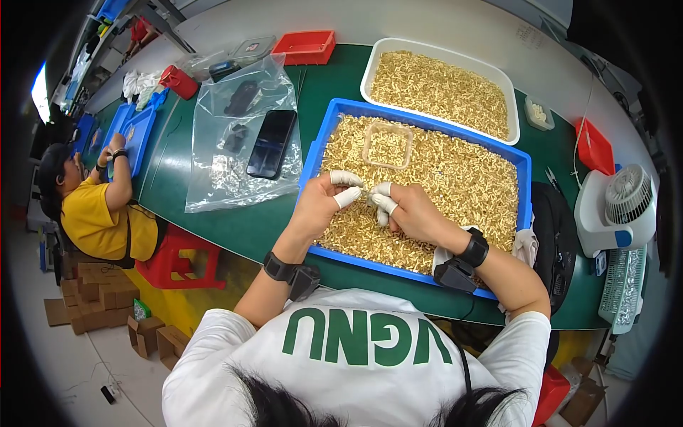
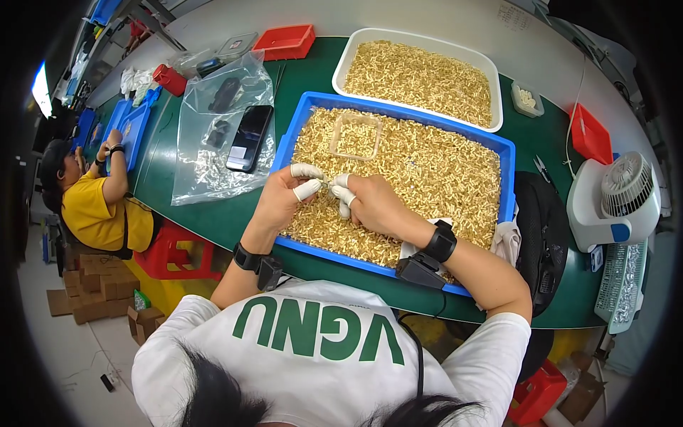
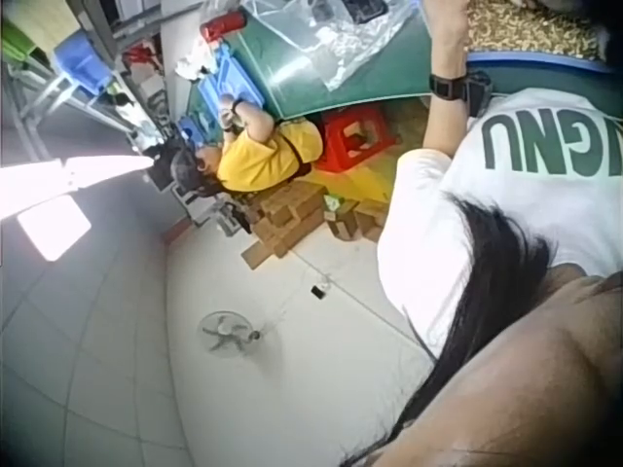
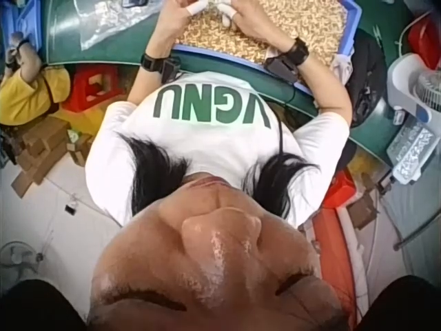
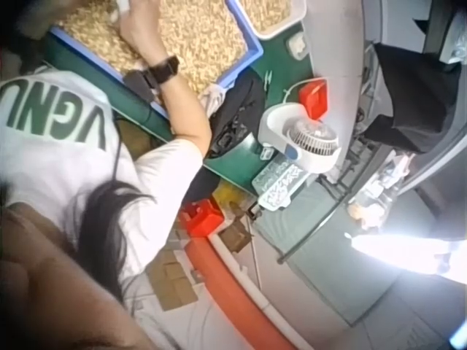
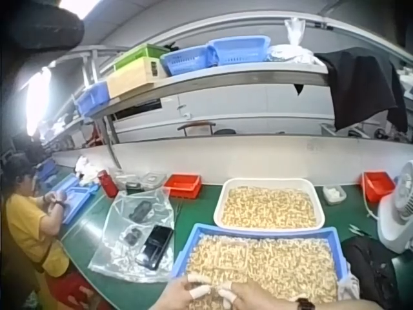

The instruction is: The person picks up a small metal component from a blue tray, inserts a thin metal pin into it, and places the assembled unit into a small clear container.

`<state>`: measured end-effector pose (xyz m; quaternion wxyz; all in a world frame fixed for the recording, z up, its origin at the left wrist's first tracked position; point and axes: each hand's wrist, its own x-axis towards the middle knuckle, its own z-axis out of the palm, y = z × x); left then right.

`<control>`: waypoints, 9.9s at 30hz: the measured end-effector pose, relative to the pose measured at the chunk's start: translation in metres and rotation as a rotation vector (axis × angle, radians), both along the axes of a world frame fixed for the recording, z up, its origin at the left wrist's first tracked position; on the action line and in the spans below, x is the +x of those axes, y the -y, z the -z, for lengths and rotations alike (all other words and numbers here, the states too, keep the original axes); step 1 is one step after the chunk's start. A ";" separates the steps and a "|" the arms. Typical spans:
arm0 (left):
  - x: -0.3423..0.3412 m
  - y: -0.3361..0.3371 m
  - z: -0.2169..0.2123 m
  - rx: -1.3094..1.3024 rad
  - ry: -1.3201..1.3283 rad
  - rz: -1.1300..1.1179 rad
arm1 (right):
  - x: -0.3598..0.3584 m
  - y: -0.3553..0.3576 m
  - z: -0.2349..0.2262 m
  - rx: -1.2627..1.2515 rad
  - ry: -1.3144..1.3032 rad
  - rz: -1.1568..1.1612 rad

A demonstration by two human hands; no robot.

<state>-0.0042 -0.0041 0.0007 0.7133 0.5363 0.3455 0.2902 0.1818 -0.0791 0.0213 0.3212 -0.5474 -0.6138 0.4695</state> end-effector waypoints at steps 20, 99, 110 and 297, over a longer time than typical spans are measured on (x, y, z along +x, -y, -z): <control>-0.017 0.001 -0.023 0.825 -0.749 0.221 | 0.007 -0.004 0.002 0.043 -0.061 0.109; -0.007 0.007 0.002 0.571 -0.486 0.030 | 0.007 -0.005 0.003 0.081 0.109 0.034; -0.005 0.003 0.009 -0.327 0.177 -0.099 | 0.003 -0.002 0.023 0.295 0.356 -0.061; 0.006 0.014 -0.005 0.767 -0.494 -0.056 | 0.003 -0.004 0.015 0.157 0.154 -0.021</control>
